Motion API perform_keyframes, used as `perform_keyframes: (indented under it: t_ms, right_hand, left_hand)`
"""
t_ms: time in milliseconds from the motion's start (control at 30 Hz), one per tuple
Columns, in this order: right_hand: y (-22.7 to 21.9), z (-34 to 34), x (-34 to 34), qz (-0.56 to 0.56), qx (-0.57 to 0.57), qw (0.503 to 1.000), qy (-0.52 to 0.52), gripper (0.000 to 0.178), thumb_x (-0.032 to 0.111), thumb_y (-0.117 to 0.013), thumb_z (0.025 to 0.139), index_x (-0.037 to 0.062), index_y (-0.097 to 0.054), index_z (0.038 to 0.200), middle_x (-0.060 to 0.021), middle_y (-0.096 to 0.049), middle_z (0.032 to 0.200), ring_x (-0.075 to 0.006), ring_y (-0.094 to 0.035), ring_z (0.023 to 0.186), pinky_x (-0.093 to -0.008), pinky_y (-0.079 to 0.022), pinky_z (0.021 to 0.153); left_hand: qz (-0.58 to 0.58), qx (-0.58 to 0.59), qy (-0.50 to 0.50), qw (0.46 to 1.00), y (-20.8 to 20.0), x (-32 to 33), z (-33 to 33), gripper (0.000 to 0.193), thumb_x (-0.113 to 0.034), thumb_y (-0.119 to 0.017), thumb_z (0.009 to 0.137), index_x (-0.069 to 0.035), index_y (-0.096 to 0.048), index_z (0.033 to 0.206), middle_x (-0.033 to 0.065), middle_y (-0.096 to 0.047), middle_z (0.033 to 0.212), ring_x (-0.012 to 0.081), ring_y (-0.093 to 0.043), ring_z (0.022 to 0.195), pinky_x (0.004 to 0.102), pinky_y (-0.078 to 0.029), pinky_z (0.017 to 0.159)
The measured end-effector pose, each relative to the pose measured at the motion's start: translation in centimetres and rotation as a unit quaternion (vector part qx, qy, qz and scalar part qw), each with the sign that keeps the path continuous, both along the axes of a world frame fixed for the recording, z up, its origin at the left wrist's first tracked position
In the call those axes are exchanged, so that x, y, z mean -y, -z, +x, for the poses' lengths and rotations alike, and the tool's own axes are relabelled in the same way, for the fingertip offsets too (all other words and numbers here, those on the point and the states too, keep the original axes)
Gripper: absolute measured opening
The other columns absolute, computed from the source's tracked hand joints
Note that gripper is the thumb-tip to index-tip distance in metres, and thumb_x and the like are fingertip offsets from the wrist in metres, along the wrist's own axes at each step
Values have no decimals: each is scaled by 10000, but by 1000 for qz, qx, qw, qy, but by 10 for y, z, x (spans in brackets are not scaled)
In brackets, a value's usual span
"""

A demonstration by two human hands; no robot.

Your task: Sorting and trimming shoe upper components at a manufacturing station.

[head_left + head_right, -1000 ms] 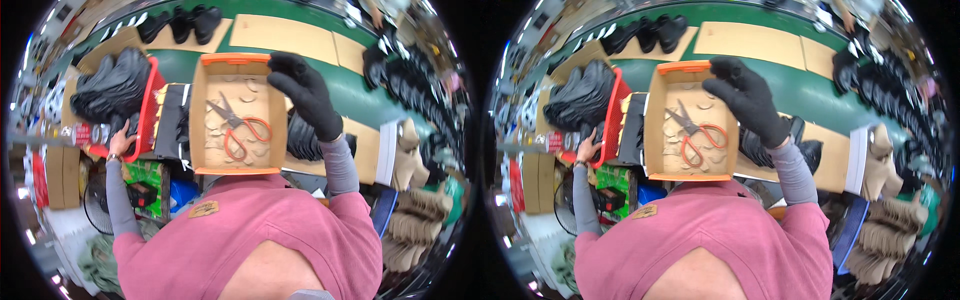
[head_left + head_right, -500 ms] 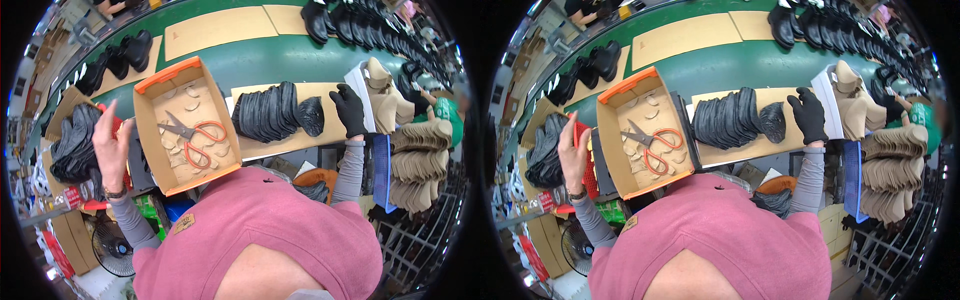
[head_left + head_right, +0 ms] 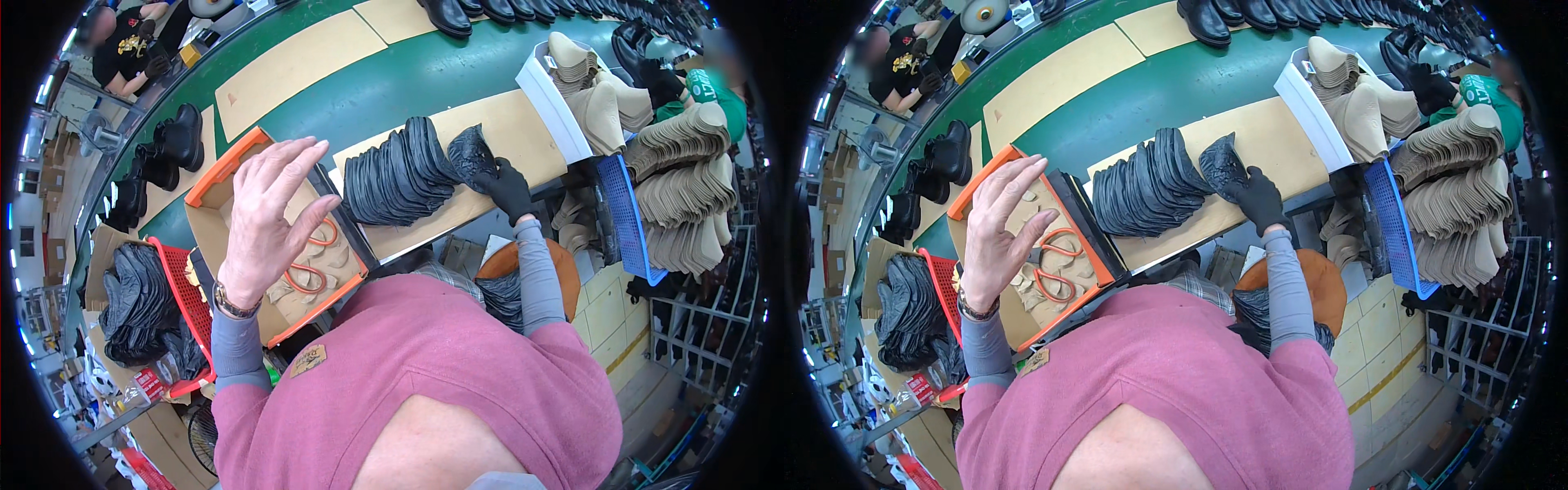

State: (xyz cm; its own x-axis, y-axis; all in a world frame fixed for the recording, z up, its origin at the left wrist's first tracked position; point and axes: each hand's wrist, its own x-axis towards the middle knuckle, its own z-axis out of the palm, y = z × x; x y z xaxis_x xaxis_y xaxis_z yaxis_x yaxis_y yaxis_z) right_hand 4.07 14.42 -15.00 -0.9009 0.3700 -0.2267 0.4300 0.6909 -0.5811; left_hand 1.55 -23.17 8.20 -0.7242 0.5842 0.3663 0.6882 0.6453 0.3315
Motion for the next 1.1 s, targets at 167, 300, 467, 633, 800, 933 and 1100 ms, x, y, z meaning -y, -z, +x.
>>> perform_keyframes:
  t_ms: [167, 300, 467, 633, 800, 933, 1100]
  right_hand:
    - [-20, 41, -52, -20, -43, 998, 36, 652, 425, -743, 713, 0, -617, 1191, -237, -669, 1047, -326, -659, 989, -400, -509, 854]
    - [-37, 124, -123, 69, 39, 989, 122, 438, 411, -727, 718, 1, -713, 873, -217, -683, 957, -339, -657, 920, -413, -508, 811]
    - [-7, 240, -133, 105, 222, 961, 125, 424, 381, -789, 639, 8, -691, 813, -145, -669, 792, -278, -645, 670, -384, -499, 638]
    - [32, 291, -95, 88, 150, 978, 113, 410, 404, -725, 733, 0, -702, 800, -162, -672, 774, -277, -663, 745, -396, -503, 660]
    - [45, 246, -55, 50, 138, 951, 271, 483, 501, -704, 722, 54, -725, 904, -183, -651, 999, -348, -638, 901, -420, -510, 779]
    - [58, 205, -37, 242, 188, 926, 222, 473, 496, -701, 704, 85, -731, 935, -142, -629, 1029, -336, -609, 954, -460, -477, 832]
    - [81, 180, -26, 297, 233, 906, 192, 352, 351, -682, 708, 116, -722, 966, -119, -589, 1101, -329, -558, 1062, -498, -436, 855]
  left_hand:
    - [4, 42, -22, 999, 0, 6, 7, 580, -80, -770, 733, -85, -593, 1285, 114, -585, 1289, 292, -528, 1207, 397, -382, 1025]
    - [10, 105, -29, 994, 8, 14, 10, 554, -58, -735, 767, -54, -580, 1298, 120, -578, 1310, 296, -511, 1242, 394, -380, 1049]
    - [-28, 115, 9, 993, 15, 15, 3, 519, -136, -717, 835, -57, -557, 1322, 124, -564, 1327, 289, -501, 1254, 401, -379, 1056]
    - [-36, 113, 54, 992, 19, -2, -7, 524, -129, -720, 827, -71, -560, 1322, 116, -555, 1339, 287, -502, 1251, 400, -377, 1056]
    - [-42, 96, 100, 990, 18, -15, -9, 556, -117, -737, 798, -82, -561, 1325, 112, -555, 1336, 291, -490, 1260, 412, -373, 1060]
    - [-58, 96, 111, 987, 15, -14, -7, 563, -126, -747, 789, -83, -565, 1320, 109, -553, 1339, 295, -484, 1266, 416, -364, 1065]
    - [-64, 80, 107, 989, 14, -4, -2, 570, -128, -751, 782, -84, -566, 1319, 104, -554, 1338, 295, -488, 1262, 415, -360, 1063]
